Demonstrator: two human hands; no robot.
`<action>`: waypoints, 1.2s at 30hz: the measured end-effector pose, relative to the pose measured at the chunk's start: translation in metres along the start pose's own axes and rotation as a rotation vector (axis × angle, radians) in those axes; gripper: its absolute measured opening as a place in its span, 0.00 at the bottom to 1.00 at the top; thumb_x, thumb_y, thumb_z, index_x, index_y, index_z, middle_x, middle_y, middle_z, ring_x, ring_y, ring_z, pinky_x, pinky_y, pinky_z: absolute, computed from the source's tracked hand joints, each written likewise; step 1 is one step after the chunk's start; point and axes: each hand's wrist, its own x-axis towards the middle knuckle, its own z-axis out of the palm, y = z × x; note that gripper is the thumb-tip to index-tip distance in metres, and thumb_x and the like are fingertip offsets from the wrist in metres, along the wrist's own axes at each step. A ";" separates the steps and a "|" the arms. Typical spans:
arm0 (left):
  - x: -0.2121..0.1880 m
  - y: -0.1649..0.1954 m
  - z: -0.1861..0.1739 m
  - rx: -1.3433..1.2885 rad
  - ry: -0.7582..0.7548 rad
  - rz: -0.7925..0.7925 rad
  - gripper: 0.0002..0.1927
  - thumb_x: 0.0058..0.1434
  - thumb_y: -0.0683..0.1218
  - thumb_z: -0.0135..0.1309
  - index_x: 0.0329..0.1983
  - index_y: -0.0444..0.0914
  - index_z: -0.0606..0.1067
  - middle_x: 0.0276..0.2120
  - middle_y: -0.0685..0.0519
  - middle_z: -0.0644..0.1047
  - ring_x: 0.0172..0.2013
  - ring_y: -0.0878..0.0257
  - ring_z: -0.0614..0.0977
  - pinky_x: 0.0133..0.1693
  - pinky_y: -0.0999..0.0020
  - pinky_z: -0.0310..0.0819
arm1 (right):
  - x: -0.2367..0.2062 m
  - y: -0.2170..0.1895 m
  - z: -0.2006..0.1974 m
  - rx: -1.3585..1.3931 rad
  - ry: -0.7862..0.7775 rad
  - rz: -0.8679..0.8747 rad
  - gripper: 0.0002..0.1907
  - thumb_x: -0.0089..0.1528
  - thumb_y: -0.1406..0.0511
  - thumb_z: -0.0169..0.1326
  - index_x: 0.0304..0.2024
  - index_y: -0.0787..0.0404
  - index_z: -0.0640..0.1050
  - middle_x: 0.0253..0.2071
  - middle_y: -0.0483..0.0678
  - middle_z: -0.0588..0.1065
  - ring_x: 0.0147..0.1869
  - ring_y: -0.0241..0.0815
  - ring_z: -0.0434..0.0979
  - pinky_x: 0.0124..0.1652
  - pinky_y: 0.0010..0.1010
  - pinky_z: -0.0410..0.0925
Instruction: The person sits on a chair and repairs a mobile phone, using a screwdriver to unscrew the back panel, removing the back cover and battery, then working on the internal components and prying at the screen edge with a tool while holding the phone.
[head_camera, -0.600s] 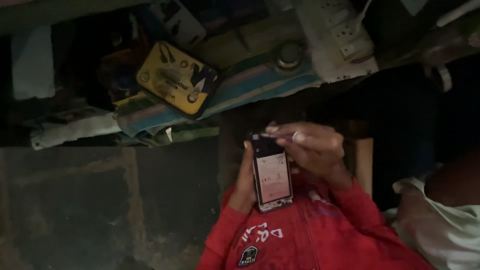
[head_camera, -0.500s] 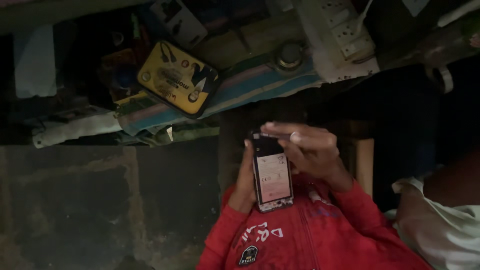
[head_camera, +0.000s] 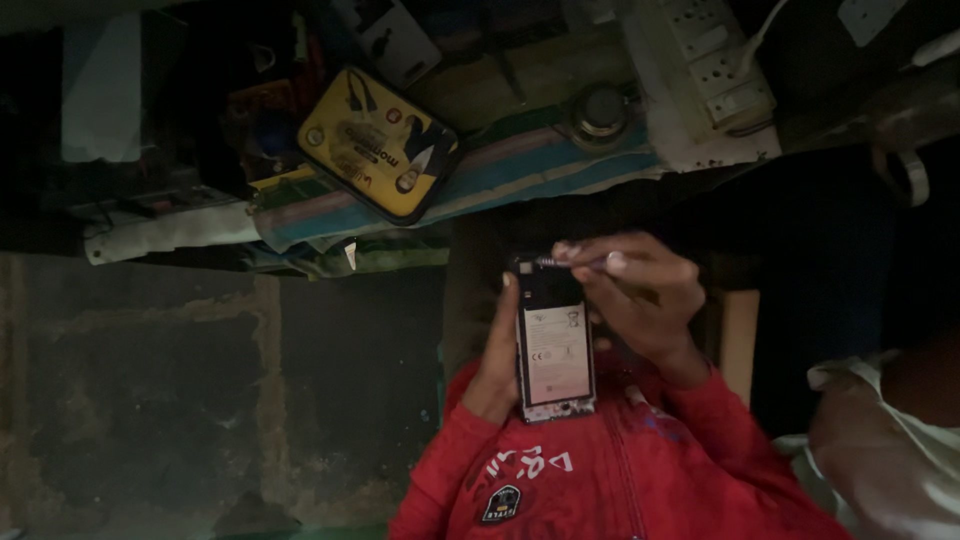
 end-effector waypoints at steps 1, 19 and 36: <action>0.000 -0.001 -0.002 -0.008 -0.010 0.000 0.41 0.73 0.73 0.30 0.67 0.37 0.68 0.48 0.40 0.78 0.48 0.50 0.84 0.49 0.50 0.84 | -0.004 0.003 0.000 0.051 -0.011 -0.006 0.23 0.64 0.79 0.57 0.56 0.58 0.65 0.47 0.63 0.77 0.53 0.57 0.84 0.49 0.44 0.83; 0.006 0.008 -0.014 0.238 0.051 -0.049 0.39 0.70 0.71 0.33 0.69 0.38 0.65 0.53 0.46 0.78 0.50 0.55 0.83 0.51 0.60 0.82 | 0.013 -0.011 0.005 -0.365 -0.017 -0.107 0.34 0.61 0.73 0.68 0.62 0.57 0.62 0.47 0.59 0.74 0.48 0.50 0.81 0.43 0.37 0.78; 0.096 -0.001 0.028 0.386 -0.012 0.118 0.38 0.73 0.71 0.34 0.65 0.35 0.68 0.45 0.45 0.77 0.40 0.56 0.83 0.43 0.63 0.81 | 0.024 0.078 -0.040 -0.085 0.193 -0.164 0.29 0.71 0.75 0.53 0.60 0.47 0.50 0.40 0.61 0.75 0.37 0.50 0.85 0.39 0.42 0.81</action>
